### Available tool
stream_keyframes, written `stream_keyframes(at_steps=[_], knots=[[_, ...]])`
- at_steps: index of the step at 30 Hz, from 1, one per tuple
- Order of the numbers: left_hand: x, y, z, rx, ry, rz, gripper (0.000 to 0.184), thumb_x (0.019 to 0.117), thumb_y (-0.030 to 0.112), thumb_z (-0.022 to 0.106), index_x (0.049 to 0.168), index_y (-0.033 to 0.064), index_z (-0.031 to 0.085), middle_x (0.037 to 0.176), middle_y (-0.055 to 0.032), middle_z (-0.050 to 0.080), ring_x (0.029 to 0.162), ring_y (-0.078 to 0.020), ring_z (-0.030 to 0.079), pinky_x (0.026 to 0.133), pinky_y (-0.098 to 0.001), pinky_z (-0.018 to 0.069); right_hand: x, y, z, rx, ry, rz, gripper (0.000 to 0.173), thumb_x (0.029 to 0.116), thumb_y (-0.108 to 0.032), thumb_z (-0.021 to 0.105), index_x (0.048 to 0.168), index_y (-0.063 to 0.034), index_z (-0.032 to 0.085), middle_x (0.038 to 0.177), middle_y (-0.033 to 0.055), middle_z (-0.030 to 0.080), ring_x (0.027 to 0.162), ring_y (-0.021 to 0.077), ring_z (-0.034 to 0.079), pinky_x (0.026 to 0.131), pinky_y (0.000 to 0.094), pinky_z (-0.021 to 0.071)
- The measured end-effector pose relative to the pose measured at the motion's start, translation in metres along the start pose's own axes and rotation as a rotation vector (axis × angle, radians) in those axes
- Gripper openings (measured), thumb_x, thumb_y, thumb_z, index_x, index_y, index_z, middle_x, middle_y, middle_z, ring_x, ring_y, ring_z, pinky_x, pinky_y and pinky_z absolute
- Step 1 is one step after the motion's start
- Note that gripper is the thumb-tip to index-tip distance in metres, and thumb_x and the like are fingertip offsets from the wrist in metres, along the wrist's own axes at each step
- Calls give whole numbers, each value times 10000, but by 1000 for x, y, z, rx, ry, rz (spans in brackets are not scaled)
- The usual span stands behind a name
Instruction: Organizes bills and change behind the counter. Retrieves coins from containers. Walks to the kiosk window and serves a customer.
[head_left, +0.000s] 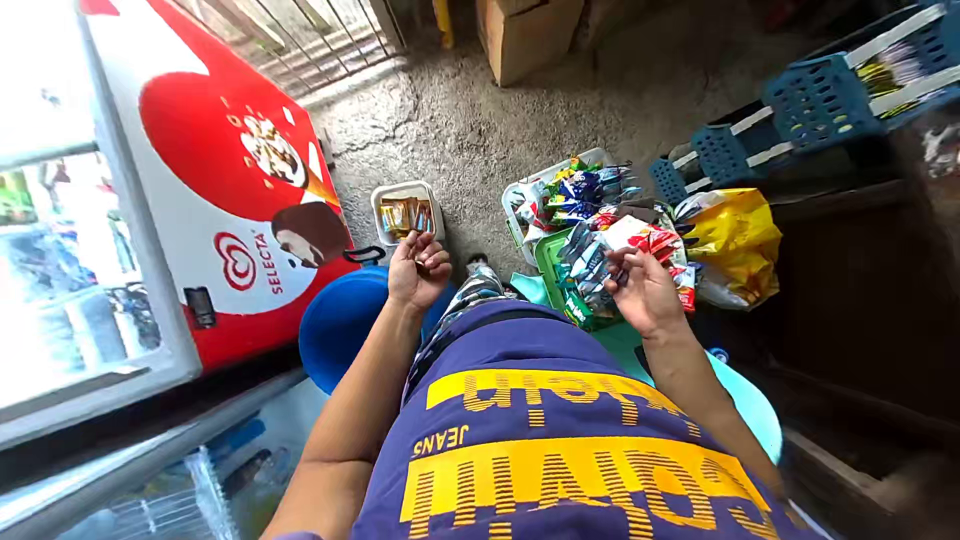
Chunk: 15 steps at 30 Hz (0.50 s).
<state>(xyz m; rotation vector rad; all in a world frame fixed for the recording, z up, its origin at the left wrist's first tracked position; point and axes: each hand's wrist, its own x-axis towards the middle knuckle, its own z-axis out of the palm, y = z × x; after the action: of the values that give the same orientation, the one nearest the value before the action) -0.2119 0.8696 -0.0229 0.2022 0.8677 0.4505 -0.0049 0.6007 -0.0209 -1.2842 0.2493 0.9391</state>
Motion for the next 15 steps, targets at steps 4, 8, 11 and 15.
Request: stream_keyframes(at_steps=[4,8,11,15], knots=[[56,25,59,38,-49,-50,447,1097,363,272,1113,87,623,885,-44,667,759,-137,678,711,-244,588,19,10,11,151,167,37,310,1088,-179,336,995,-130,627,938,13,696,726,93,641,643,235,541],[124,52,102,150,-99,-176,506,1098,408,241,1196,79,613,949,-47,669,831,-147,687,785,-271,592,63,19,43,66,317,-9,208,1050,-52,378,1031,-82,583,938,16,647,739,87,600,660,237,517],[172,86,130,323,-106,-282,437,1097,378,267,1243,103,574,969,-25,654,811,-97,677,754,-212,577,109,16,79,-127,284,-118,252,921,57,376,1075,-31,555,1004,14,607,816,70,591,712,249,517],[223,125,171,355,113,-268,204,1066,140,377,1027,24,540,811,-88,629,658,-152,664,641,-254,599,167,-29,150,-86,265,-123,273,891,129,346,1043,2,535,1023,57,598,855,107,598,744,283,526]])
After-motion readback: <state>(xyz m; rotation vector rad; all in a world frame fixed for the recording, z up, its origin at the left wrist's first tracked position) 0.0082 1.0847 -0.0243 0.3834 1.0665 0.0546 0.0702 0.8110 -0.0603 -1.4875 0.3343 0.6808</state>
